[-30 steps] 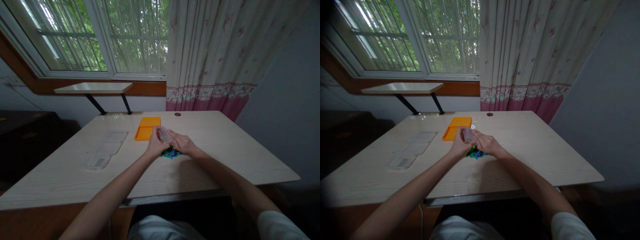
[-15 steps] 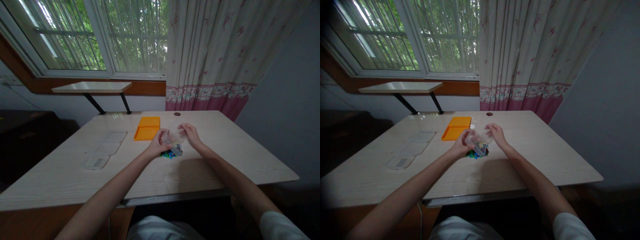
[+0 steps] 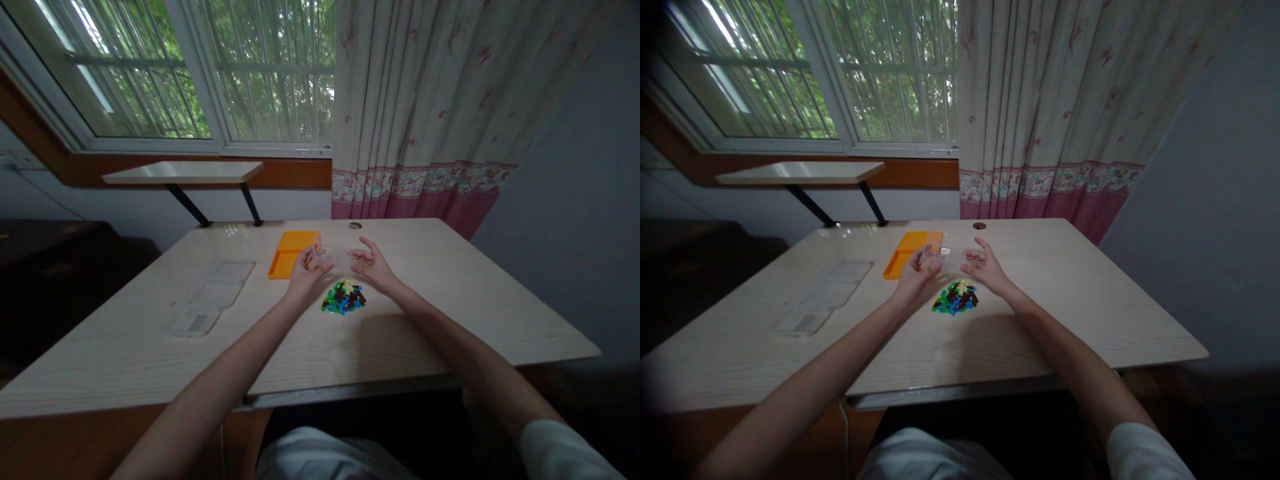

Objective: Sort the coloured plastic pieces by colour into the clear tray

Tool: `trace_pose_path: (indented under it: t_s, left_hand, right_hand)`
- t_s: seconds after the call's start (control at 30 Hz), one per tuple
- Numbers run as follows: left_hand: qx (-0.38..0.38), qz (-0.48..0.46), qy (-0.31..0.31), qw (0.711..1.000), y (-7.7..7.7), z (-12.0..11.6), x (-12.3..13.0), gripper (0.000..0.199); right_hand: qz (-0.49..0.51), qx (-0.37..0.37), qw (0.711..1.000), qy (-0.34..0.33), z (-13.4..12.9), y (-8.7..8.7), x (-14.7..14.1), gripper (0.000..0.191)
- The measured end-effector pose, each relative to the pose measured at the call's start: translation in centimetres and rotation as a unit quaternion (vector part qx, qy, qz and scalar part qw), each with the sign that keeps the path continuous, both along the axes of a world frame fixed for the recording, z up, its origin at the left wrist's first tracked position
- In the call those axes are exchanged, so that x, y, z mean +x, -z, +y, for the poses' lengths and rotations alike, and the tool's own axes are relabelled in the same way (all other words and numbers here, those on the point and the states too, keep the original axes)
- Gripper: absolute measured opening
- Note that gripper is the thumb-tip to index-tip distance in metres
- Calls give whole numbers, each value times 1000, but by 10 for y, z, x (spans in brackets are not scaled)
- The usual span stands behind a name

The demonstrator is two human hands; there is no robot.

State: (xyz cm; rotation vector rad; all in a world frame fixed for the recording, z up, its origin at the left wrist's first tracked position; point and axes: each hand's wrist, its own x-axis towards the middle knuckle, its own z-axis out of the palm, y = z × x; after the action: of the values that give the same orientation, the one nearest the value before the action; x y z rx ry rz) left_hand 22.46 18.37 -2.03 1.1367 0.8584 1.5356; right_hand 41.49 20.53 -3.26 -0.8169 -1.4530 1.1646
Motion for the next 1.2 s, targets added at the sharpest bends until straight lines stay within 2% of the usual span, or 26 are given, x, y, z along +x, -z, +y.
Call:
trace_pose_path:
  t_s: [0.23,0.37,0.43,0.5,0.57,0.6,0.63,0.7,0.77,0.87,1.0,1.2]
  left_hand:
    - [21,68,50,996,9,8,-6,68]
    - [65,181,54,980,10,10,-14,68]
    - [103,303,23,947,7,7,-21,71]
    - [139,447,-24,883,2,4,-27,72]
    - [146,563,-63,811,0,2,-31,62]
    - [139,600,-72,784,0,2,-33,54]
    - [129,626,-73,765,1,3,-33,46]
    - [121,652,-64,746,3,4,-34,36]
    - [130,659,-53,739,6,7,-34,33]
    - [148,653,-34,742,7,10,-35,28]
    - [155,640,-15,752,6,15,-42,21]
    - [145,648,-2,748,2,19,-50,22]
  right_hand:
    - [-38,20,999,-13,-2,-2,6,93]
    - [-45,23,998,-26,-3,-3,5,95]
    - [-51,28,998,-18,0,-3,7,94]
    - [-62,32,998,2,5,-1,13,94]
    - [-91,33,995,26,11,3,21,94]
    - [-114,33,992,36,14,6,24,94]
    - [-138,32,989,42,16,9,27,95]
    - [-177,28,983,36,19,15,30,97]
    - [-197,26,980,19,20,18,28,99]
    - [-224,37,974,-1,20,18,18,100]
    - [-263,54,963,-1,22,17,7,98]
    - [-307,72,949,4,25,15,1,95]
